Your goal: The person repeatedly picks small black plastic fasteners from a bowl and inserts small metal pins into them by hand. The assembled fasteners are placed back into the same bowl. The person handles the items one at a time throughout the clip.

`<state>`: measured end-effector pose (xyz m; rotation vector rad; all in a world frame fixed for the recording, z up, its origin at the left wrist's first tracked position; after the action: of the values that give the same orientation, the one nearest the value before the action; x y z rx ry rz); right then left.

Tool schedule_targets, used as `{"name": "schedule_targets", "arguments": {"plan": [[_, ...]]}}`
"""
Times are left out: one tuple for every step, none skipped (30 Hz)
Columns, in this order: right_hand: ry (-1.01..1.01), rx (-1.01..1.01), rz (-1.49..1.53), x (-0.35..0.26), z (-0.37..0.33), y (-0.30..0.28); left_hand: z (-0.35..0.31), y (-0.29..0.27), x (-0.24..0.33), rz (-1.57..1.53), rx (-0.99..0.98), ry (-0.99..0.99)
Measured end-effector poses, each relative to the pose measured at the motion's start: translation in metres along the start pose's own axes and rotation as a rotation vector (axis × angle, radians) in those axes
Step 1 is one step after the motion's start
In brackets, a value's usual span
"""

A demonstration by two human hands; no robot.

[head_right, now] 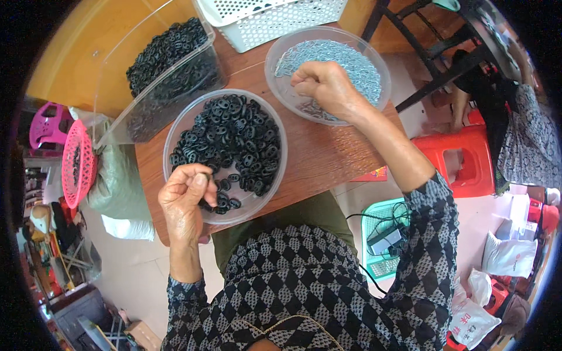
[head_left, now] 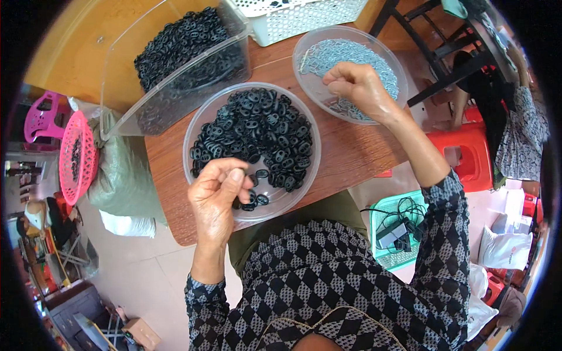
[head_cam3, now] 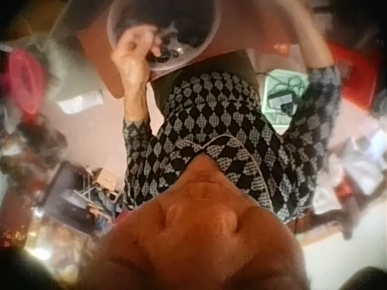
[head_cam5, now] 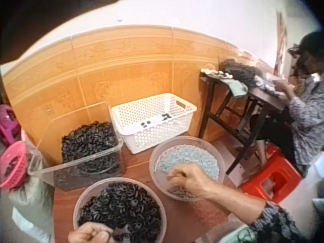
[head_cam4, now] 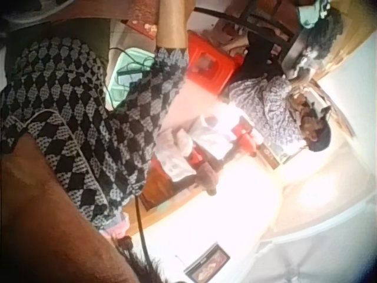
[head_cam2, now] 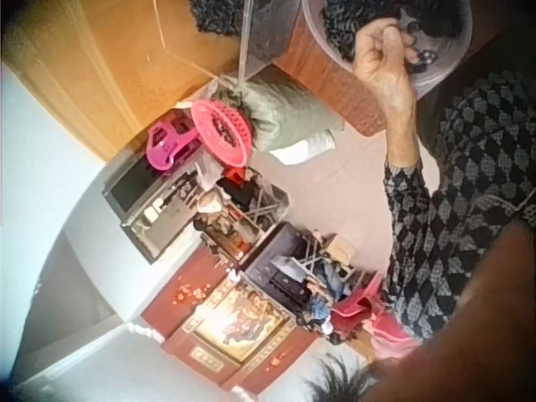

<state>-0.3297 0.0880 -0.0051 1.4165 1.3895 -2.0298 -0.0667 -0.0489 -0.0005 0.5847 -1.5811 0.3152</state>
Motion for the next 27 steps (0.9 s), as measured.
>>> {"name": "schedule_targets", "arguments": {"plan": [[0.001, -0.006, 0.073, -0.018, -0.006, 0.004, 0.000, 0.001, -0.001, -0.004, -0.007, -0.008], [0.002, -0.013, 0.147, -0.032, -0.011, 0.007, 0.000, 0.003, -0.003, -0.008, -0.014, -0.017], [-0.031, -0.035, 0.107, -0.042, -0.013, 0.011, 0.001, 0.003, -0.004, -0.007, -0.001, -0.025], [-0.068, -0.030, 0.170, -0.050, -0.015, 0.018, 0.001, 0.005, -0.003, -0.031, 0.008, -0.026], [-0.104, -0.025, 0.235, -0.059, -0.017, 0.027, 0.001, 0.005, -0.003, -0.024, 0.005, -0.017], [-0.141, -0.021, 0.296, -0.069, -0.019, 0.036, 0.000, 0.005, -0.002, -0.019, 0.002, -0.006], [-0.110, -0.042, 0.356, -0.074, -0.021, 0.043, 0.002, 0.007, 0.001, -0.003, 0.003, -0.005], [-0.096, -0.058, 0.397, -0.080, -0.023, 0.051, 0.003, 0.009, 0.004, 0.014, 0.005, -0.005], [-0.088, -0.067, 0.430, -0.084, -0.028, 0.063, 0.003, 0.009, 0.004, 0.028, 0.000, 0.005], [-0.082, -0.078, 0.466, -0.088, -0.034, 0.074, 0.001, 0.009, 0.004, 0.053, 0.011, 0.026], [-0.070, -0.056, 0.486, -0.092, -0.039, 0.084, -0.001, 0.009, 0.004, 0.077, 0.021, 0.047], [-0.134, -0.037, 0.411, -0.098, -0.042, 0.089, -0.003, 0.009, 0.004, 0.100, 0.034, 0.065], [-0.198, -0.018, 0.336, -0.102, -0.044, 0.093, -0.005, 0.012, 0.008, 0.070, 0.041, 0.084], [-0.262, 0.001, 0.260, -0.107, -0.045, 0.098, -0.007, 0.011, 0.009, 0.103, 0.033, 0.100], [-0.328, 0.052, 0.228, -0.110, -0.045, 0.099, -0.005, 0.011, 0.011, 0.131, 0.019, 0.115], [-0.321, 0.051, 0.231, -0.114, -0.044, 0.100, -0.003, 0.011, 0.014, 0.160, 0.005, 0.131], [-0.314, 0.051, 0.234, -0.117, -0.045, 0.101, -0.002, 0.013, 0.019, 0.060, 0.009, 0.157], [-0.308, 0.050, 0.233, -0.119, -0.046, 0.102, -0.002, 0.011, 0.019, 0.055, 0.019, 0.152], [-0.291, 0.060, 0.251, -0.119, -0.048, 0.104, -0.001, 0.009, 0.018, 0.051, 0.029, 0.148], [-0.275, 0.071, 0.270, -0.119, -0.049, 0.106, 0.000, 0.008, 0.018, 0.046, 0.040, 0.144], [-0.259, 0.082, 0.291, -0.119, -0.047, 0.106, 0.003, 0.006, 0.018, -0.074, 0.074, 0.121], [-0.244, 0.097, 0.298, -0.121, -0.048, 0.107, 0.007, 0.005, 0.017, -0.193, 0.107, 0.097], [-0.229, 0.113, 0.305, -0.122, -0.049, 0.108, 0.010, 0.005, 0.015, -0.312, 0.139, 0.074], [-0.220, 0.123, 0.315, -0.123, -0.051, 0.112, 0.008, 0.005, 0.010, -0.350, 0.152, 0.056], [-0.236, 0.130, 0.294, -0.124, -0.052, 0.113, 0.006, 0.004, 0.005, -0.387, 0.164, 0.038], [-0.257, 0.133, 0.300, -0.125, -0.052, 0.115, 0.003, 0.004, 0.000, -0.425, 0.175, 0.020], [-0.266, 0.138, 0.304, -0.125, -0.051, 0.115, 0.002, 0.005, -0.003, -0.437, 0.177, 0.011]]}}
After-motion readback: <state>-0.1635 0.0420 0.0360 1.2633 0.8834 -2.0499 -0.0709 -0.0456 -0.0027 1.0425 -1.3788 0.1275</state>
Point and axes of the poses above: each hand's wrist, its own z-axis towards the middle knuckle, its own y-axis out of the palm, x = y × z, the point moved 6 cm from there along z, towards the middle knuckle, and after that the axes turned 5 degrees about -x, right-handed, at the moved point
